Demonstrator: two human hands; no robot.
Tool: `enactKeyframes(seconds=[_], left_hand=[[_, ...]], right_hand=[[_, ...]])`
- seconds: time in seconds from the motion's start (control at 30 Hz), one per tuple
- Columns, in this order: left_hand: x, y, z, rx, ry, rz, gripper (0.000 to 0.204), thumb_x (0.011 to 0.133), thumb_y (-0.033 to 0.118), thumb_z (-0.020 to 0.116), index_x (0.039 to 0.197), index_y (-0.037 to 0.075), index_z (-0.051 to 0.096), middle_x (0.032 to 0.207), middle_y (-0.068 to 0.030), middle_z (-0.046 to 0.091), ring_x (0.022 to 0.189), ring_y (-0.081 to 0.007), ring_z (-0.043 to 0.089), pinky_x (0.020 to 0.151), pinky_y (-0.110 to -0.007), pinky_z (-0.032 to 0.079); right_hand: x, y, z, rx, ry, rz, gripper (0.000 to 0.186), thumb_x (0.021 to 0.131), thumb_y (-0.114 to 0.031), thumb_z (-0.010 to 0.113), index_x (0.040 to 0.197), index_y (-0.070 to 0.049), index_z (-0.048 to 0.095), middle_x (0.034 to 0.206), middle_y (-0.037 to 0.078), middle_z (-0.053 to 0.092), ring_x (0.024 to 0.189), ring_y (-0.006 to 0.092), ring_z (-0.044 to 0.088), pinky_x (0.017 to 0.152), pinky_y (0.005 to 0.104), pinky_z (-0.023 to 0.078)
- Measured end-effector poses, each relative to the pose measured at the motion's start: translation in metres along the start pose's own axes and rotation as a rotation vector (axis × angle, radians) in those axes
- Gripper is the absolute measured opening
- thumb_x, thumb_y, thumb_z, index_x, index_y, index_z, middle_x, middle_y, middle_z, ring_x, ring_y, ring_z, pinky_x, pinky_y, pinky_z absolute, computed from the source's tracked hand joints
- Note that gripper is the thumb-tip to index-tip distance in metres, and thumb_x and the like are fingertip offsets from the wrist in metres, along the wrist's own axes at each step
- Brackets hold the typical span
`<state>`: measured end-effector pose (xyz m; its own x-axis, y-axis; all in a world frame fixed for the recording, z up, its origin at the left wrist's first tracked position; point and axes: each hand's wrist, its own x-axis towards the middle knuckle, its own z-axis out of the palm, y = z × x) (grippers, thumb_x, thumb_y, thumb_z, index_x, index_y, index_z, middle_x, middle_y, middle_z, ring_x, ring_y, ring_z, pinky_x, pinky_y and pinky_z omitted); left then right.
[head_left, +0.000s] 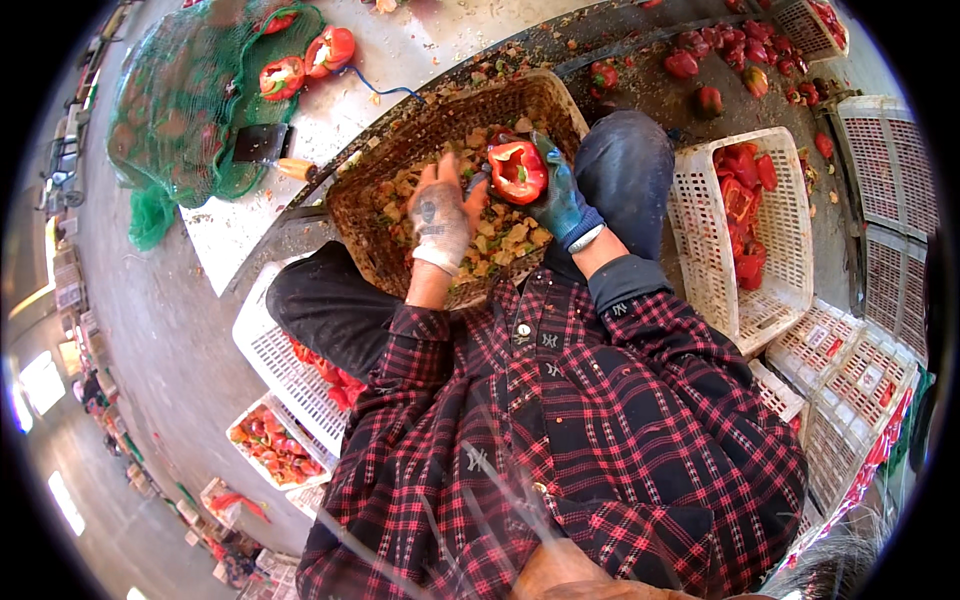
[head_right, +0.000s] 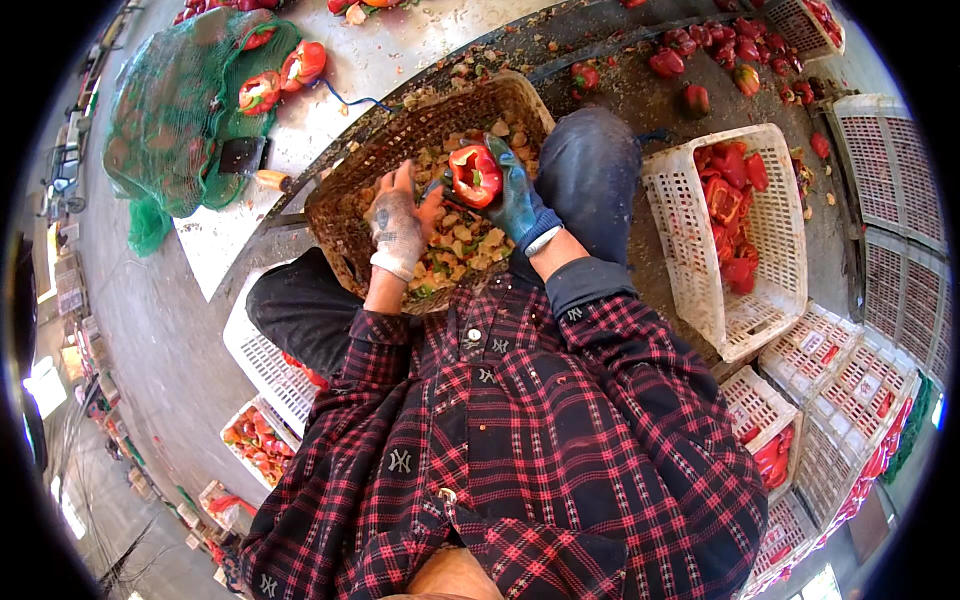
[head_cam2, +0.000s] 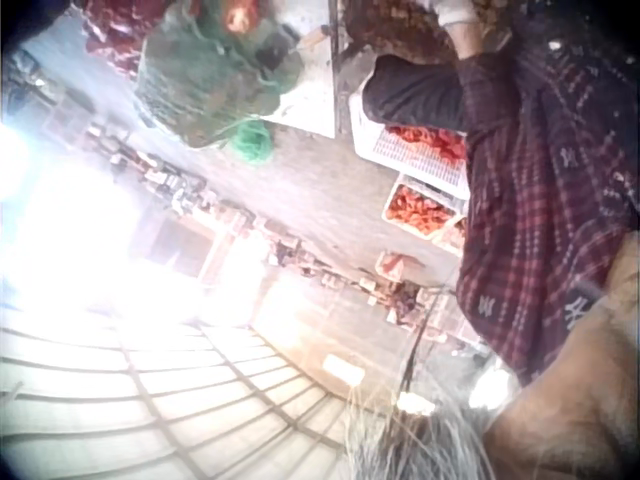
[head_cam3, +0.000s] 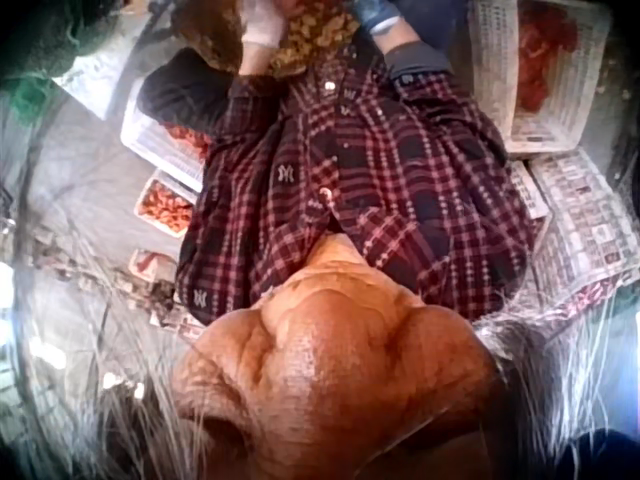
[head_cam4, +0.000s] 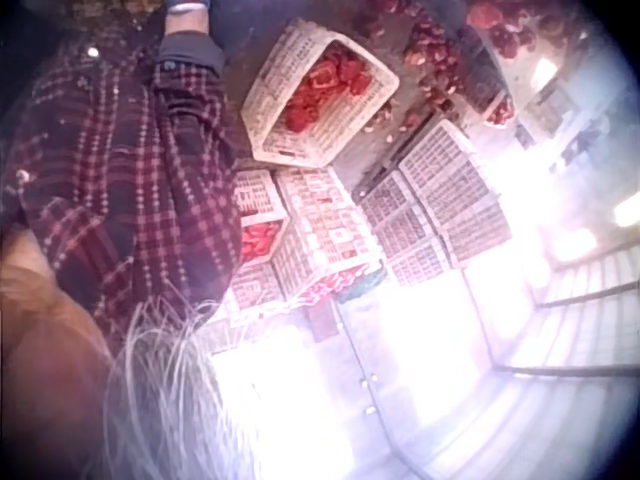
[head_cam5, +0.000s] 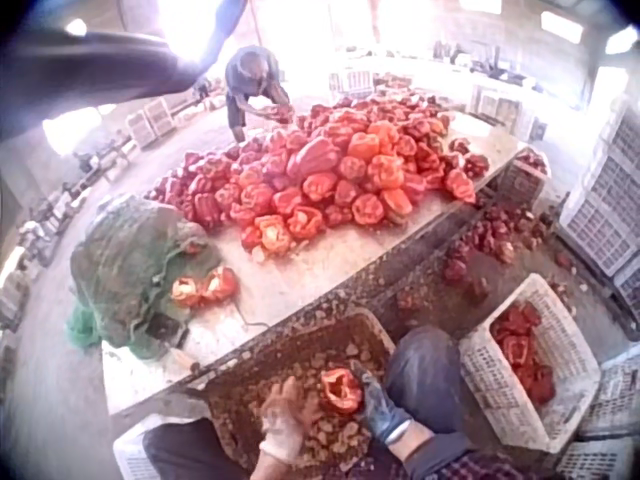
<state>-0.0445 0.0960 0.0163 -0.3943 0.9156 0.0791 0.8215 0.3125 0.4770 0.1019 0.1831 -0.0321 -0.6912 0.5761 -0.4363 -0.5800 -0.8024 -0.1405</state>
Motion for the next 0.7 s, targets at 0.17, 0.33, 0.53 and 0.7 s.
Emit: enactKeyframes(seconds=[0.17, 0.33, 0.53, 0.7], left_hand=[[-0.005, 0.012, 0.044, -1.208, -0.31, -0.345, 0.035, 0.086, 0.023, 0.067, 0.11, 0.0, 0.059, 0.089, -0.0142, 0.065, 0.076, -0.0254, 0.064, 0.066, -0.035, 0.049], [-0.001, 0.023, 0.024, -0.263, -0.105, 0.257, 0.026, 0.083, 0.013, 0.064, 0.109, 0.007, 0.061, 0.095, -0.0162, 0.064, 0.08, -0.0347, 0.065, 0.064, -0.04, 0.051], [-0.008, -0.019, -0.01, -0.566, -0.327, 0.059, 0.031, 0.08, 0.009, 0.066, 0.11, 0.003, 0.063, 0.096, -0.0177, 0.067, 0.083, -0.0335, 0.066, 0.068, -0.038, 0.052], [0.013, -0.078, -0.043, 0.286, -0.668, 0.103, 0.044, 0.084, 0.026, 0.064, 0.123, 0.01, 0.053, 0.11, -0.0219, 0.06, 0.097, -0.0384, 0.061, 0.079, -0.046, 0.049]], right_hand=[[0.001, 0.003, 0.002, -0.028, -0.151, 0.176, 0.05, 0.091, -0.046, 0.055, 0.119, -0.005, 0.057, 0.114, 0.011, 0.062, 0.102, 0.0253, 0.06, 0.091, 0.0419, 0.05], [-0.008, -0.004, 0.005, -0.08, -0.095, 0.145, 0.057, 0.09, -0.045, 0.059, 0.124, 0.0, 0.053, 0.116, 0.014, 0.06, 0.103, 0.0231, 0.059, 0.09, 0.0362, 0.049], [-0.004, -0.006, -0.001, 0.13, -0.087, 0.079, 0.051, 0.088, -0.042, 0.061, 0.122, -0.004, 0.056, 0.116, 0.015, 0.062, 0.106, 0.0302, 0.06, 0.094, 0.046, 0.048], [-0.049, -0.063, 0.043, -0.249, -0.157, -0.319, 0.047, 0.087, -0.035, 0.063, 0.12, -0.002, 0.056, 0.119, 0.017, 0.06, 0.11, 0.0324, 0.058, 0.099, 0.0482, 0.045]])
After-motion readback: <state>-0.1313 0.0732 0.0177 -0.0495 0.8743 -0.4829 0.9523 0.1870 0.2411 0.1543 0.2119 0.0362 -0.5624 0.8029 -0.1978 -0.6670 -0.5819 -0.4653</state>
